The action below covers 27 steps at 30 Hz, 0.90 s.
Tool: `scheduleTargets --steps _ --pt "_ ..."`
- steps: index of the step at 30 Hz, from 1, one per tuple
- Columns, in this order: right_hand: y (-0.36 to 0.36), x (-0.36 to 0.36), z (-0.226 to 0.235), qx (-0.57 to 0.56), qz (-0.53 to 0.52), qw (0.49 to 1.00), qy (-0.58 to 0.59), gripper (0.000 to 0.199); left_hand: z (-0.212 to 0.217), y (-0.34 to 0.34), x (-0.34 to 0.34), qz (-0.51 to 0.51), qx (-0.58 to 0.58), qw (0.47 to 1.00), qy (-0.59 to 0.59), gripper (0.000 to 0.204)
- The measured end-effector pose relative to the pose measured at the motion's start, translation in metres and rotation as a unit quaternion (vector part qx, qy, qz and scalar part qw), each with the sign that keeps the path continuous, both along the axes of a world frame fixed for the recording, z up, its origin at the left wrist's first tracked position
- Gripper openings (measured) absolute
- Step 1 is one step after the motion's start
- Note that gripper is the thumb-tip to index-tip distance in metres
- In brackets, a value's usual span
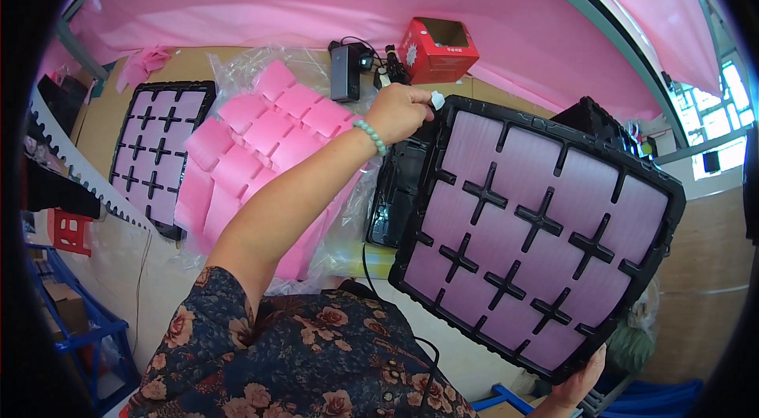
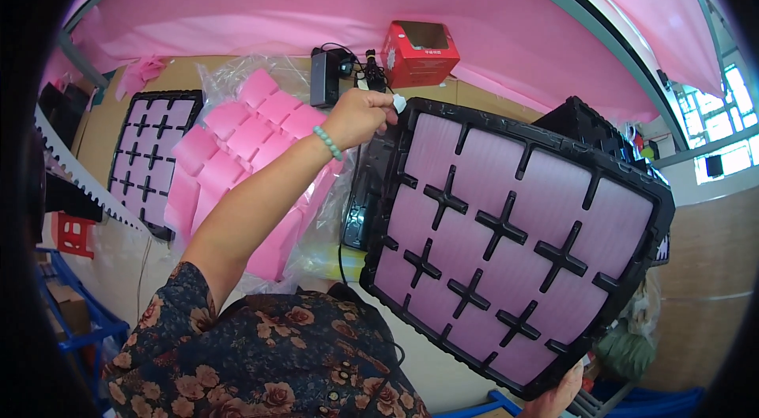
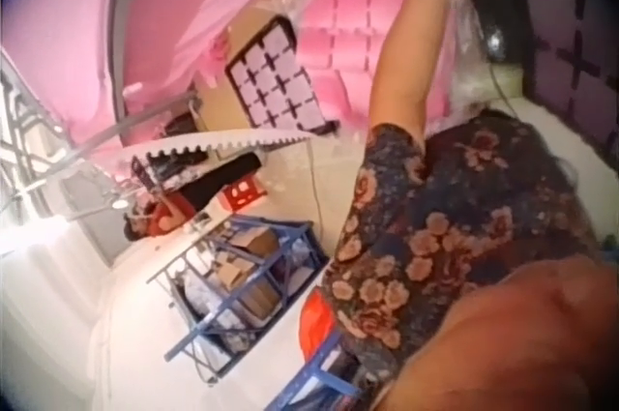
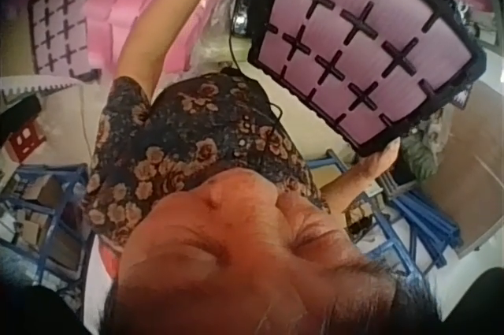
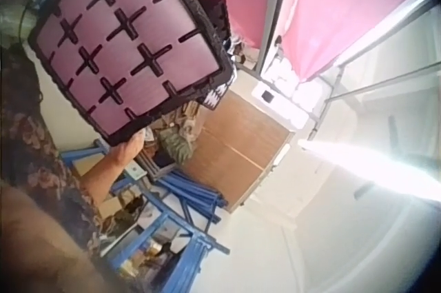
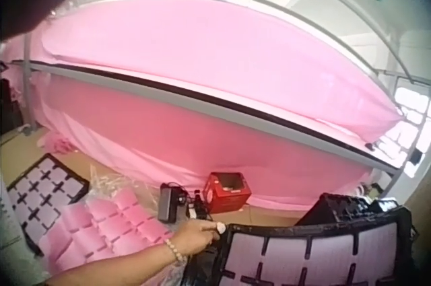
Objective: The person places pink foam inserts into black plastic grid trays by hand, then applies adhesive strips to the inserts.
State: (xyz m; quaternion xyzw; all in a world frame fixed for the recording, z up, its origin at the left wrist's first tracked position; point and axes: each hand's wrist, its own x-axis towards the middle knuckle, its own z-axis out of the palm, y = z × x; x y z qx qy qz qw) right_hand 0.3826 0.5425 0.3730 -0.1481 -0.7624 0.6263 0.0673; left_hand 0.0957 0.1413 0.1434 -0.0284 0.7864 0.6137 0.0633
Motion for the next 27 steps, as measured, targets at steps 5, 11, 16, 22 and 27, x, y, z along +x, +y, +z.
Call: scheduleTargets --steps 5,11,16,22,27 --pt "0.006 -0.005 -0.010 -0.055 -0.022 0.998 -0.005 0.038 0.018 -0.010 0.010 0.015 0.210 0.973 -0.091 0.030" --pt "0.011 -0.014 -0.019 -0.058 0.005 0.998 -0.013 0.037 0.028 -0.007 0.037 0.127 -0.306 0.827 0.455 0.008" --pt "-0.013 -0.016 -0.039 -0.146 -0.057 0.987 -0.026 0.036 0.093 0.032 0.126 -0.012 -0.084 0.868 0.489 0.009" --pt "0.008 -0.020 -0.033 -0.104 0.040 0.994 -0.002 0.035 0.076 -0.095 0.029 0.234 -0.228 0.926 0.190 0.024" --pt "-0.002 -0.020 -0.019 0.001 0.066 0.997 -0.036 0.060 0.006 -0.197 -0.045 0.228 -0.452 0.858 0.083 0.021"
